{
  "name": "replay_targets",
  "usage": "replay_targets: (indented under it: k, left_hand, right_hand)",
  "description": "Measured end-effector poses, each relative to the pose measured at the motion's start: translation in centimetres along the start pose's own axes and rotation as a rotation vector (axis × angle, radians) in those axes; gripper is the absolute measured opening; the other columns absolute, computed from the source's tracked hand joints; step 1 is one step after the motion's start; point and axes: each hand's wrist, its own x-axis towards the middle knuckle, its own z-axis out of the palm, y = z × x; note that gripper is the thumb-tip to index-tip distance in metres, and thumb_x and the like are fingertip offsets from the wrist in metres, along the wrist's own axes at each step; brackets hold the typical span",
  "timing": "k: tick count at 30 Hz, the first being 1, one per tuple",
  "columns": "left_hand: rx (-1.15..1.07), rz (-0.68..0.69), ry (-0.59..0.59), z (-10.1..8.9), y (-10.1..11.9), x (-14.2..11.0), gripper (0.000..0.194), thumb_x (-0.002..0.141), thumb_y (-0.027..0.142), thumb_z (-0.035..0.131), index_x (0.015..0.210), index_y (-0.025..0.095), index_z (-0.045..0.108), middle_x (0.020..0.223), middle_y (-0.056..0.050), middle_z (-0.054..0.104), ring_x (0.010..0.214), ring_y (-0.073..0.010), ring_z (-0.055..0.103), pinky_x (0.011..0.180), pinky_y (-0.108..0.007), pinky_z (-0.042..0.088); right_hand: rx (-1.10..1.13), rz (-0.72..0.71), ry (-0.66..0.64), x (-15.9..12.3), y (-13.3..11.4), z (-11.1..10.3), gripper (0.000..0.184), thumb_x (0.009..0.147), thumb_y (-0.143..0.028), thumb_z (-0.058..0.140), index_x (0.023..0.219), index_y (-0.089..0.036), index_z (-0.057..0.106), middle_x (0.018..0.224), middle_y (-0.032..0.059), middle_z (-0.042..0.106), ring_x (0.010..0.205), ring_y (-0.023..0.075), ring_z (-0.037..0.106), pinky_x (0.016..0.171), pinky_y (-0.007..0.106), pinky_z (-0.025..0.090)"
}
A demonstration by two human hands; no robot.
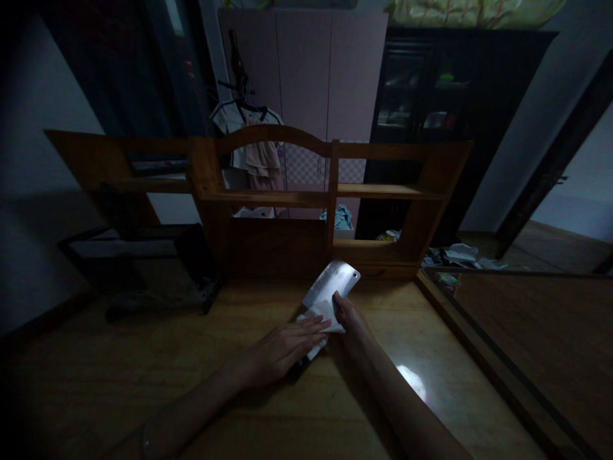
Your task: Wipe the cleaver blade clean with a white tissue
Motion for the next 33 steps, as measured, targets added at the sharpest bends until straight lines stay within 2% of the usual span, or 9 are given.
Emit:
replay_targets:
  k: [5, 11, 17, 20, 25, 27, 30, 33]
  left_hand:
    - [-0.019, 0.004, 0.054, 0.1, 0.6, -0.1, 0.043, 0.101, 0.028, 0.028, 0.139, 0.022, 0.046, 0.145, -0.004, 0.045, 0.139, -0.0157, 0.034, 0.116, -0.036, 0.031]
    - [0.049, -0.03, 0.096, 0.8, 0.4, 0.4, 0.044, 0.101, 0.03, 0.031, 0.143, 0.023, 0.041, 0.151, -0.002, 0.035, 0.141, -0.0171, 0.03, 0.117, -0.038, 0.028]
    - [-0.051, -0.115, 0.177, 0.7, 0.3, 0.3, 0.041, 0.102, 0.03, 0.028, 0.131, 0.023, 0.056, 0.136, -0.004, 0.055, 0.13, -0.0165, 0.047, 0.112, -0.035, 0.035]
    - [-0.112, -0.159, 0.224, 0.5, 0.5, 0.2, 0.042, 0.102, 0.03, 0.026, 0.128, 0.024, 0.058, 0.131, -0.003, 0.06, 0.124, -0.0162, 0.053, 0.108, -0.033, 0.04]
    - [-0.08, -0.087, 0.14, 0.6, 0.6, 0.6, 0.042, 0.102, 0.029, 0.029, 0.14, 0.026, 0.045, 0.147, 0.0, 0.043, 0.138, -0.0151, 0.035, 0.117, -0.035, 0.028]
    - [-0.066, -0.086, 0.139, 0.7, 0.5, 0.7, 0.042, 0.101, 0.03, 0.03, 0.14, 0.026, 0.045, 0.147, 0.0, 0.042, 0.139, -0.0153, 0.035, 0.117, -0.036, 0.026]
    - [-0.125, -0.125, 0.205, 0.8, 0.3, 0.5, 0.04, 0.101, 0.031, 0.032, 0.135, 0.026, 0.052, 0.139, 0.0, 0.053, 0.132, -0.0156, 0.045, 0.114, -0.034, 0.033]
    - [-0.234, -0.229, 0.313, 1.1, 0.0, -0.1, 0.042, 0.101, 0.034, 0.03, 0.119, 0.023, 0.066, 0.124, -0.001, 0.065, 0.117, -0.0172, 0.059, 0.105, -0.031, 0.042]
  right_hand:
    - [-0.042, -0.024, -0.004, 0.3, -0.1, -0.1, 0.029, 0.08, -0.043, 0.065, 0.09, -0.015, 0.067, 0.08, 0.0091, 0.075, 0.068, 0.0255, 0.071, 0.066, 0.038, 0.056]
    - [-0.008, -0.107, -0.008, 0.4, 0.5, 0.0, 0.032, 0.08, -0.043, 0.066, 0.094, -0.015, 0.067, 0.083, 0.0086, 0.075, 0.074, 0.0249, 0.071, 0.073, 0.037, 0.055]
    - [0.026, -0.134, 0.017, 1.0, 0.5, -0.1, 0.019, 0.083, -0.033, 0.065, 0.09, -0.016, 0.067, 0.078, 0.0063, 0.074, 0.065, 0.0195, 0.069, 0.065, 0.03, 0.054]
    - [0.034, -0.145, 0.007, 0.9, 0.5, 0.0, 0.02, 0.084, -0.034, 0.064, 0.091, -0.016, 0.067, 0.082, 0.0069, 0.075, 0.07, 0.0205, 0.07, 0.069, 0.031, 0.054]
    - [0.048, -0.165, -0.003, 0.5, 0.7, 0.0, 0.02, 0.084, -0.035, 0.063, 0.089, -0.016, 0.068, 0.082, 0.0066, 0.075, 0.072, 0.0209, 0.069, 0.072, 0.031, 0.054]
    - [0.052, -0.161, -0.008, 0.5, 0.7, 0.0, 0.02, 0.084, -0.035, 0.063, 0.089, -0.016, 0.068, 0.082, 0.0064, 0.075, 0.072, 0.0213, 0.069, 0.073, 0.032, 0.054]
    - [0.057, -0.148, -0.01, 0.8, 0.7, 0.1, 0.022, 0.084, -0.035, 0.063, 0.091, -0.016, 0.068, 0.083, 0.007, 0.075, 0.073, 0.0225, 0.07, 0.075, 0.035, 0.054]
    - [0.067, -0.144, -0.009, 1.2, 0.6, 0.1, 0.021, 0.084, -0.034, 0.063, 0.095, -0.016, 0.067, 0.088, 0.0071, 0.075, 0.079, 0.0233, 0.071, 0.079, 0.037, 0.054]
